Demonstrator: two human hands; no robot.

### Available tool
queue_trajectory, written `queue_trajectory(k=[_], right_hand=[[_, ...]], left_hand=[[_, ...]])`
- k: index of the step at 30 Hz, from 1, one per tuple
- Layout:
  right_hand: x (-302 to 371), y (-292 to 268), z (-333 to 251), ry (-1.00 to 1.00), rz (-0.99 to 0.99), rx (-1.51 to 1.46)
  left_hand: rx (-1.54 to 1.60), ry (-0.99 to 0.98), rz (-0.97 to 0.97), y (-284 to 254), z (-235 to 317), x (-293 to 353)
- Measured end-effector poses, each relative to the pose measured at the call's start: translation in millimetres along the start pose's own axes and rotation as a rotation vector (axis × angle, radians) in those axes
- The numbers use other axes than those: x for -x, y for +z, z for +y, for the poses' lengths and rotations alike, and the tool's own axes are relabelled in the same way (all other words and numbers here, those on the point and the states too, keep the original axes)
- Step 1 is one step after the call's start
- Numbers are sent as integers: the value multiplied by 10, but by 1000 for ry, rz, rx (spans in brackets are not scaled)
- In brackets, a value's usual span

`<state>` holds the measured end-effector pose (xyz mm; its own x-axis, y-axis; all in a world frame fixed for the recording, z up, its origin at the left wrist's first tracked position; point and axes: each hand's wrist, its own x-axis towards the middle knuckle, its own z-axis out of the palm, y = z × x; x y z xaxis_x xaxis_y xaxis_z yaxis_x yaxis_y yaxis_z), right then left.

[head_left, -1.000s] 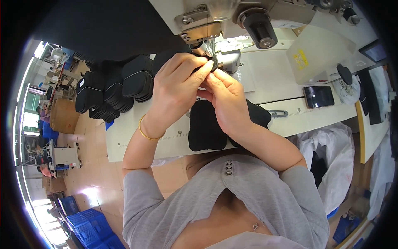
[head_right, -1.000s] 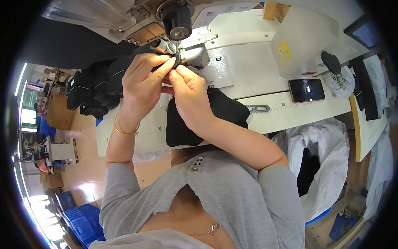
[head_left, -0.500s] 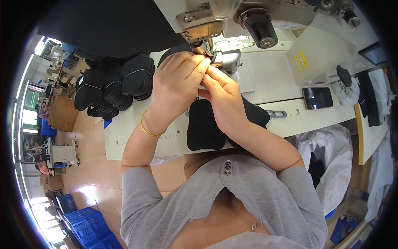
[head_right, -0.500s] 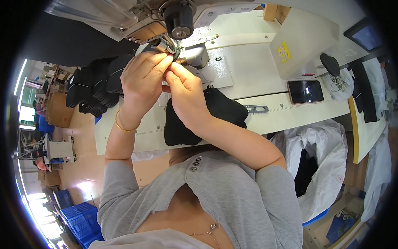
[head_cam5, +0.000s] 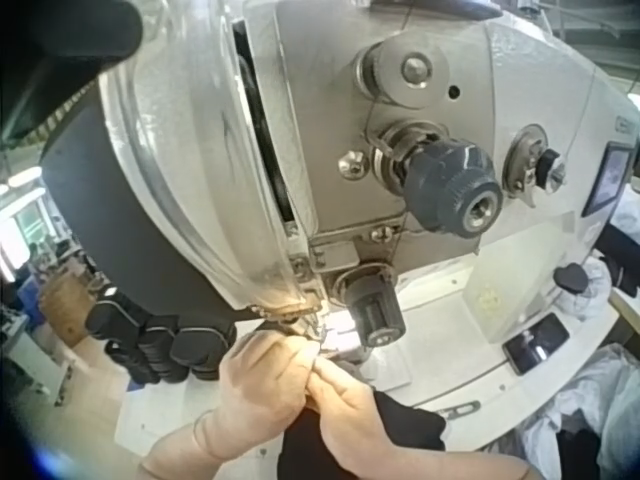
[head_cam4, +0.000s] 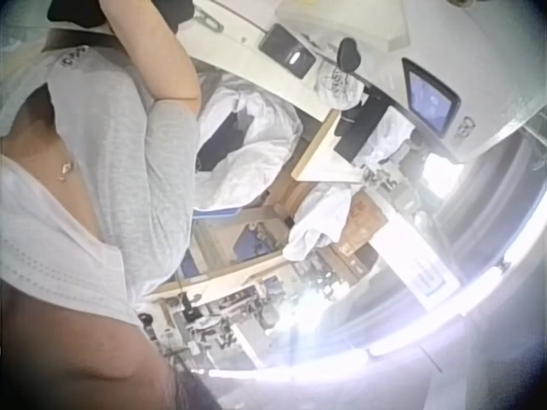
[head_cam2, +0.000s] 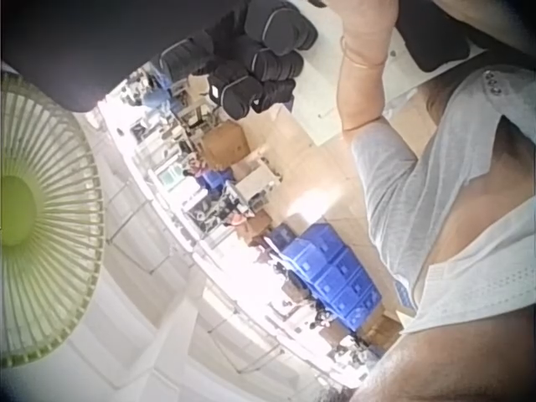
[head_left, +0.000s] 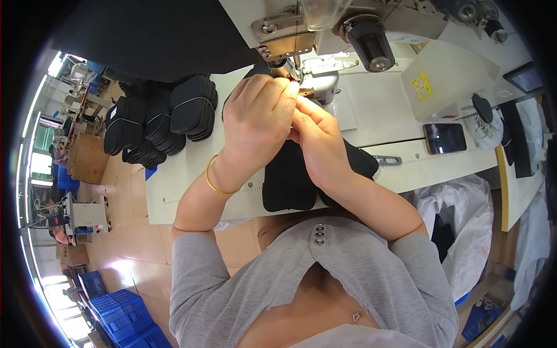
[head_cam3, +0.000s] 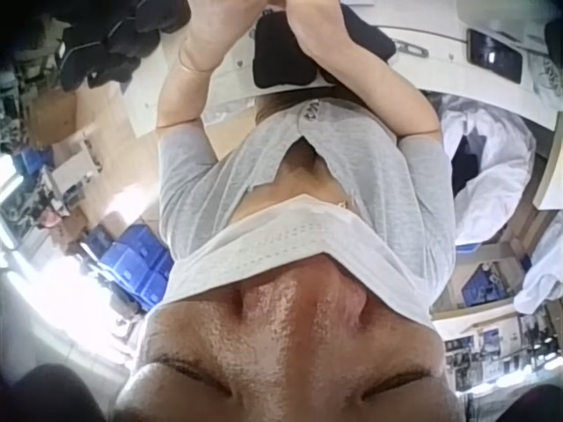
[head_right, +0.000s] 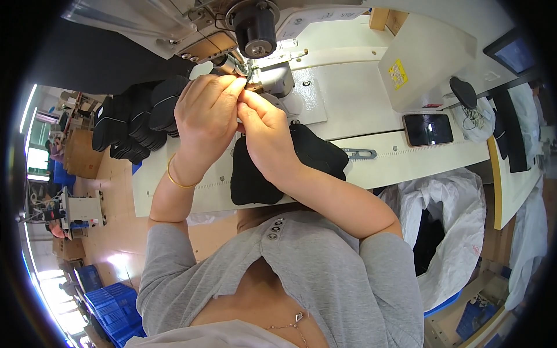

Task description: Stitching black fabric components of a shoe using an industrial sewing machine.

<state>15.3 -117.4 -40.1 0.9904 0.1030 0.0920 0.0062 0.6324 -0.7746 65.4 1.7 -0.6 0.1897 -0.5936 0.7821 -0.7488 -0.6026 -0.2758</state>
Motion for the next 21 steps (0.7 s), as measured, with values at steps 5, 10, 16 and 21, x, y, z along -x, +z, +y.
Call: queue_trajectory(k=[5,10,16,21], right_hand=[[12,-7,-21,-7,9,2],[61,-26,-5,-34,11,76],[0,-93,20,-105,-3,235],[-6,-27,70,-122,-28,243]], left_hand=[[85,-66,26,27,12,8],[88,-218,54,28,-43,151],[59,-191,-179,-336,29,131],[32,-174,-188,-375,117,132]])
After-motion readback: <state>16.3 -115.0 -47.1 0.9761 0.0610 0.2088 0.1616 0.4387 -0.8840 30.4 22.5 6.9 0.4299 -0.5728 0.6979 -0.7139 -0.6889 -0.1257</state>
